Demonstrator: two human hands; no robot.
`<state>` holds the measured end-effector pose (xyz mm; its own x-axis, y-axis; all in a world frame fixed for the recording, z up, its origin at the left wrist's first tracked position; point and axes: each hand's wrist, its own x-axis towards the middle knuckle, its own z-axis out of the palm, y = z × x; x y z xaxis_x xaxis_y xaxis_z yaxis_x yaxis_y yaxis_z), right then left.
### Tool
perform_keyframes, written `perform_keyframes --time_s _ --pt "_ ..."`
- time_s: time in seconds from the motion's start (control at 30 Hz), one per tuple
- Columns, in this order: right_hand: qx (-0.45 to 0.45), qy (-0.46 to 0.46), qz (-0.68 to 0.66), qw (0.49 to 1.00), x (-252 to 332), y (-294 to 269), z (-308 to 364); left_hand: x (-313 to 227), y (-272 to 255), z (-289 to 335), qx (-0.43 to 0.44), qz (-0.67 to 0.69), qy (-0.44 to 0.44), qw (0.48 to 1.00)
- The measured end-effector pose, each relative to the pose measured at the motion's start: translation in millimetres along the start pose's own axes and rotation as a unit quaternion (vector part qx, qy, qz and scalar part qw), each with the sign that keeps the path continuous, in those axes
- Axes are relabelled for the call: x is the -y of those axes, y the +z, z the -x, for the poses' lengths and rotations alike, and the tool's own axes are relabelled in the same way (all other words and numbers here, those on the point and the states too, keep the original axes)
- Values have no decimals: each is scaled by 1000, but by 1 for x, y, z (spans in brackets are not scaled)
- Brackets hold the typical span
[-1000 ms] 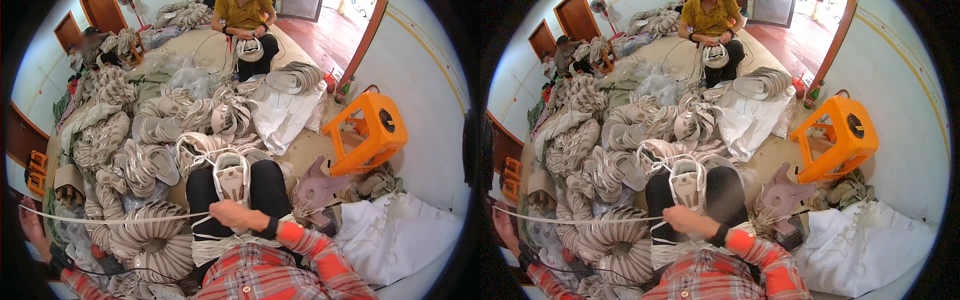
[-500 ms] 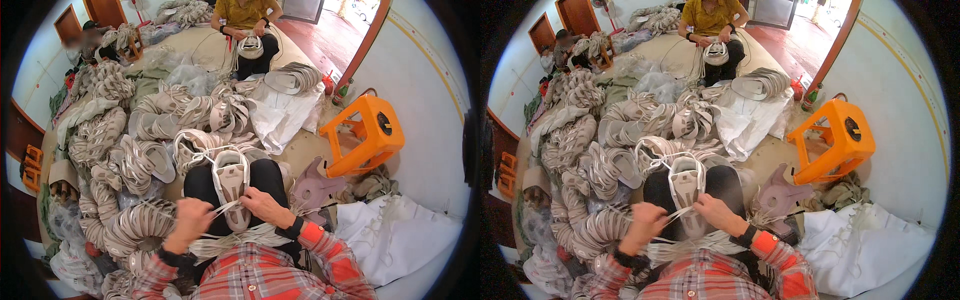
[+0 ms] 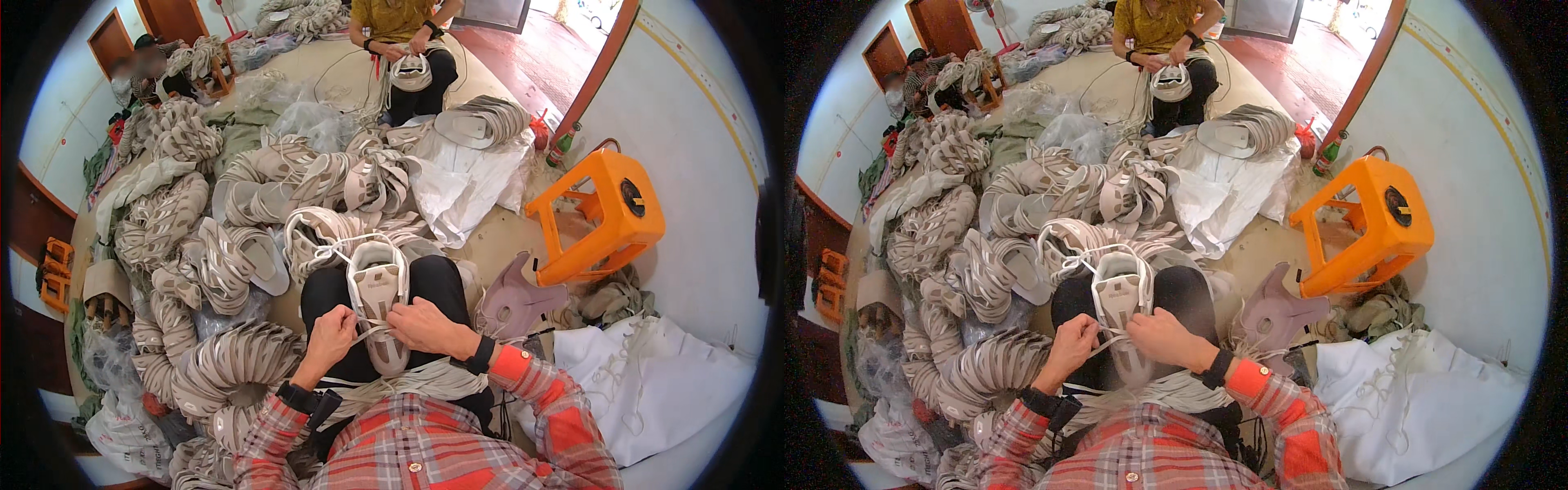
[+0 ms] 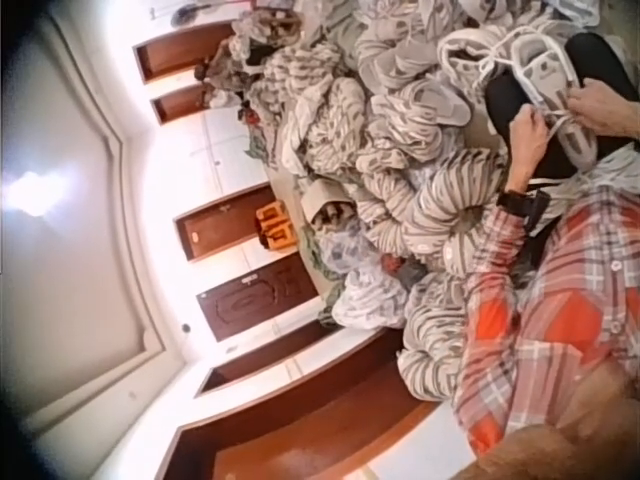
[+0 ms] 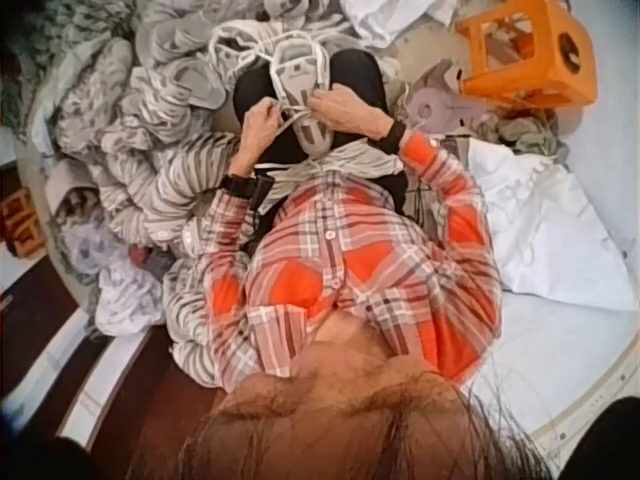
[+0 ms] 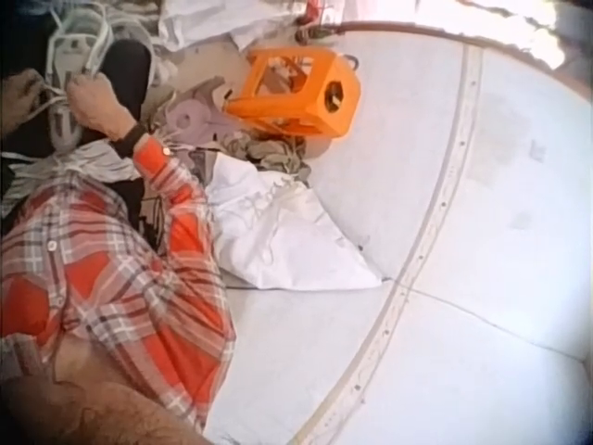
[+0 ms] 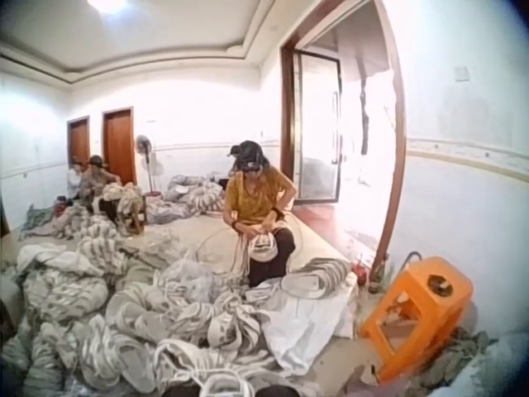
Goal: The recorder is lacing a shoe while sitting on the floor in a shoe manufacturing facility.
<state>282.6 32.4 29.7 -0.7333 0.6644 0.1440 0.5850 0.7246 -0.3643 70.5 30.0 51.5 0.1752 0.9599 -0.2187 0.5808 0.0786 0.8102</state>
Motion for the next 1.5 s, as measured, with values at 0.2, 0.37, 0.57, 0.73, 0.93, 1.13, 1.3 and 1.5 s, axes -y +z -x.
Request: perform_keyframes --time_s 0.2,0.37,0.57,0.73,0.93,1.13,1.3,1.5 --pt "-31 6 -23 999 6 3 9 -2 14 9 -157 -109 194 962" --pt "-72 -21 -58 996 18 15 15 -22 31 23 -26 -163 237 957" --pt "-99 398 -511 755 19 -6 28 -18 41 25 12 -202 224 954" --pt "-99 383 -485 780 21 2 17 -21 48 30 18 -171 204 964" --pt "-200 370 -439 794 18 29 22 -32 47 31 50 -114 105 987" --pt "-257 271 -869 325 45 30 45 -24 58 28 113 71 141 981" --pt "-175 434 -666 582 37 -2 54 -22 74 48 56 -126 122 983" --pt "-112 301 -260 911 17 4 22 -14 82 43 40 -350 338 873"
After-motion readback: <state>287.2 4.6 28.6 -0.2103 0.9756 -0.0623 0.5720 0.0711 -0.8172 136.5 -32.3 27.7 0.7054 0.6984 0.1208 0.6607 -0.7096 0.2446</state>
